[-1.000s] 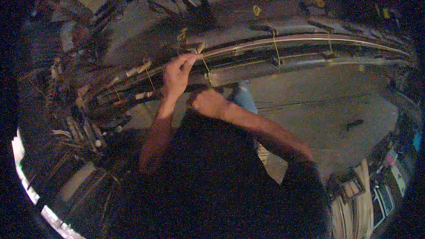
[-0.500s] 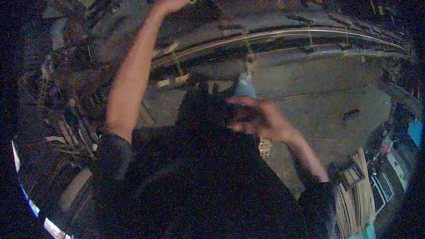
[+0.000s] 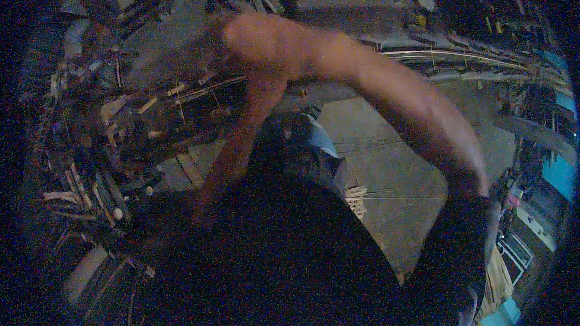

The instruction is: The person repeatedly ties thin wooden sticks together using yellow string. They wrap the string around the sticks, pull it tight, and secure it with knots. The process is repeated multiple times along the length of the sticks.

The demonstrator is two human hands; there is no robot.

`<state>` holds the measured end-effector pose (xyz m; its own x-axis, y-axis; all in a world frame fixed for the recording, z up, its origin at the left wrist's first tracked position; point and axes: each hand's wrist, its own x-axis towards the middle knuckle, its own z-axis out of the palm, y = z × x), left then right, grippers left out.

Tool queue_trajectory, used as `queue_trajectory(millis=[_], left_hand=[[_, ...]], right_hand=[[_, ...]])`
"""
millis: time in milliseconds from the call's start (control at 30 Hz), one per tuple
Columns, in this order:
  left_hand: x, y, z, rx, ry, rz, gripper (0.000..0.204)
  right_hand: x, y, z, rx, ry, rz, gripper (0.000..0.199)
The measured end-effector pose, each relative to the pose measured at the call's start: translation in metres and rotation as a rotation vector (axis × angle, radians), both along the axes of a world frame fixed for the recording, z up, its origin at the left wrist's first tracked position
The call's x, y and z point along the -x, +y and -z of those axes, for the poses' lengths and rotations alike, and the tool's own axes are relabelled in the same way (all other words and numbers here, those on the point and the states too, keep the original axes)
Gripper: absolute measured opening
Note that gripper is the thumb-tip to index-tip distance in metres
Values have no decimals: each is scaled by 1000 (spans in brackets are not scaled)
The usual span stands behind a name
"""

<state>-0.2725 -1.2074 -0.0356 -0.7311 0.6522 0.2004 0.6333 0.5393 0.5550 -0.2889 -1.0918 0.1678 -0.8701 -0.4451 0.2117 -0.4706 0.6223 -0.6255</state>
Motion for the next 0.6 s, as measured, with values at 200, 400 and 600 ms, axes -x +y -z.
queue_trajectory(millis=[200,400,600], left_hand=[[8,15,-28,92,-95,-13,15],[6,11,-27,-98,-169,-64,17],[8,11,-76,-311,-638,2,29]], right_hand=[[53,62,132,-13,-516,705,36],[-100,22,67,621,-361,315,22],[-141,-14,157,294,-79,13,20]])
